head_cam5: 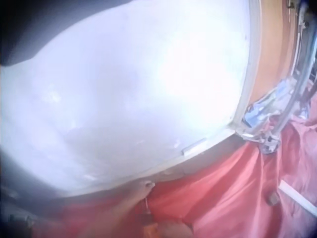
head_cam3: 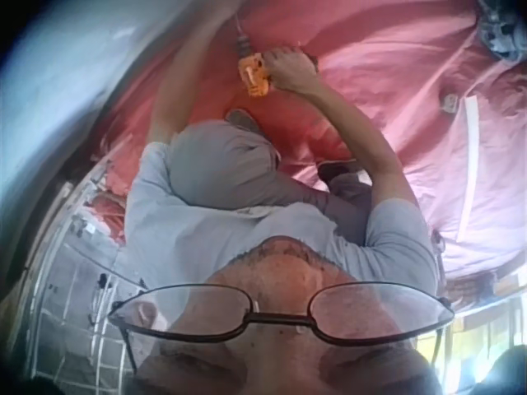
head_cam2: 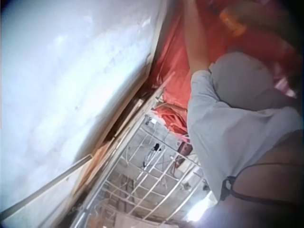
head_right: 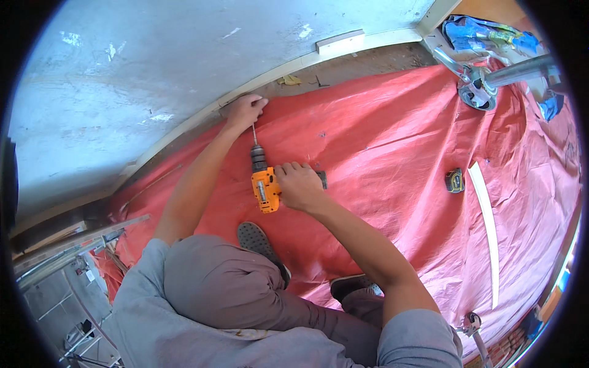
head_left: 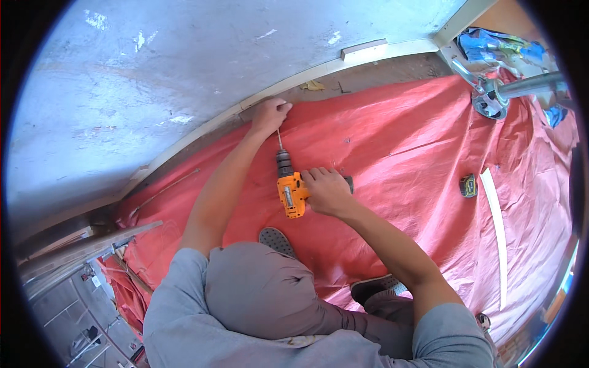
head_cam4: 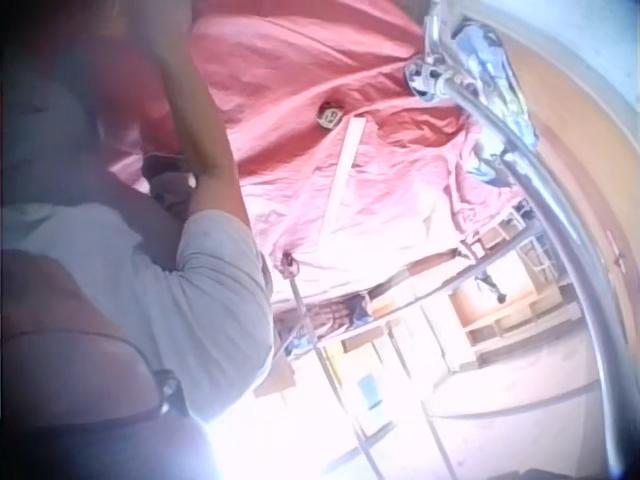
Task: The person uses a power drill to create a hole in a wooden baseboard while holding it against a concrete wall, then manually positions the board and checks the alignment.
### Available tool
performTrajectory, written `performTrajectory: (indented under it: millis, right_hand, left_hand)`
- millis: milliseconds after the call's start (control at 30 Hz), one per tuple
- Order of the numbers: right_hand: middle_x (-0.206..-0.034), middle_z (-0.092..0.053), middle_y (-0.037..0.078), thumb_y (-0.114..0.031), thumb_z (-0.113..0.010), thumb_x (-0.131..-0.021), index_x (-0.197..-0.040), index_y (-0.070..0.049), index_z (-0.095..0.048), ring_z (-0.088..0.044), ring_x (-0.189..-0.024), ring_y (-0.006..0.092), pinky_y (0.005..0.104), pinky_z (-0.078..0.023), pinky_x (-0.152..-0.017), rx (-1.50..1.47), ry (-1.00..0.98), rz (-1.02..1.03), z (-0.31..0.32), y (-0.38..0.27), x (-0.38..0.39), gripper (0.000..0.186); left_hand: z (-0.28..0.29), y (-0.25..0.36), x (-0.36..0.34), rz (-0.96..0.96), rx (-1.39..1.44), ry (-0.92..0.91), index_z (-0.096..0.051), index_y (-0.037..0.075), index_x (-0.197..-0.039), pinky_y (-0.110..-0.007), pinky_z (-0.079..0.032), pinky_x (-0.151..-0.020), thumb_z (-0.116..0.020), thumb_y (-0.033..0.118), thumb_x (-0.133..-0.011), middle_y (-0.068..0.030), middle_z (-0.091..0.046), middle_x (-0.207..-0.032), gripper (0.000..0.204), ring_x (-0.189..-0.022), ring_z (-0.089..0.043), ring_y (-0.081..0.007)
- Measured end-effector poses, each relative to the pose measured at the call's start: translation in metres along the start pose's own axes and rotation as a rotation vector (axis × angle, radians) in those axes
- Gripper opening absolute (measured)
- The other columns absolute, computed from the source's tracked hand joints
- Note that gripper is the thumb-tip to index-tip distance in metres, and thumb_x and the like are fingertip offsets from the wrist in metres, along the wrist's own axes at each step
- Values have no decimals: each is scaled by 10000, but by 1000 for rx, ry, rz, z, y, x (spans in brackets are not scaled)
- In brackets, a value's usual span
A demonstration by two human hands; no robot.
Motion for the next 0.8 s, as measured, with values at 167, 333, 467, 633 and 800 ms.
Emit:
performTrajectory:
  millis: [167, 333, 467, 633, 800]
  right_hand:
    - [-1042, -704, 131, -228, -831, -781, -1139, -41, -640, -701, -1030, 308, 455, -540, -893, 7, 14, -62, 6, 16, 17, 446]
    - [-1068, -700, 129, -227, -849, -758, -1216, -50, -631, -692, -1053, 322, 462, -536, -903, 14, 20, -86, 8, 30, 20, 537]
    - [-1072, -704, 135, -197, -820, -763, -1223, -48, -634, -694, -1049, 325, 466, -542, -899, 21, 2, -24, 9, 21, -8, 518]
    - [-1060, -711, 134, -188, -830, -746, -1160, -45, -646, -699, -1046, 323, 465, -549, -895, 61, 38, -2, 4, 24, -40, 475]
    - [-1039, -710, 123, -196, -854, -724, -1102, -53, -651, -703, -1038, 318, 449, -561, -874, 84, 6, 71, -3, 11, -80, 452]
  left_hand:
    - [-32, 42, -13, -142, -183, 17, -776, 75, -1092, -472, -559, -809, -714, 488, -967, -186, -756, -903, 436, -842, -736, -358]
    - [-29, 32, -5, -42, 71, 22, -755, 55, -1183, -409, -586, -745, -756, 431, -974, -139, -768, -916, 430, -828, -750, -254]
    - [3, -39, 35, 159, 516, 87, -744, 18, -1189, -352, -599, -691, -727, 329, -1023, -102, -768, -897, 353, -739, -737, -186]
    - [13, -41, 75, 413, 1025, -66, -694, 38, -1248, -370, -620, -780, -637, 329, -1090, -110, -757, -1025, 336, -875, -737, -219]
    - [23, -27, 84, 397, 1263, -99, -620, 40, -1260, -377, -629, -793, -599, 301, -1112, -128, -731, -1017, 301, -881, -732, -233]
Point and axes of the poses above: each hand's wrist, its own x-axis away from the middle knuckle, its own z-axis out of the back of the hand, y = z × x, the point moved 2 cm from there along -x, towards the middle knuckle
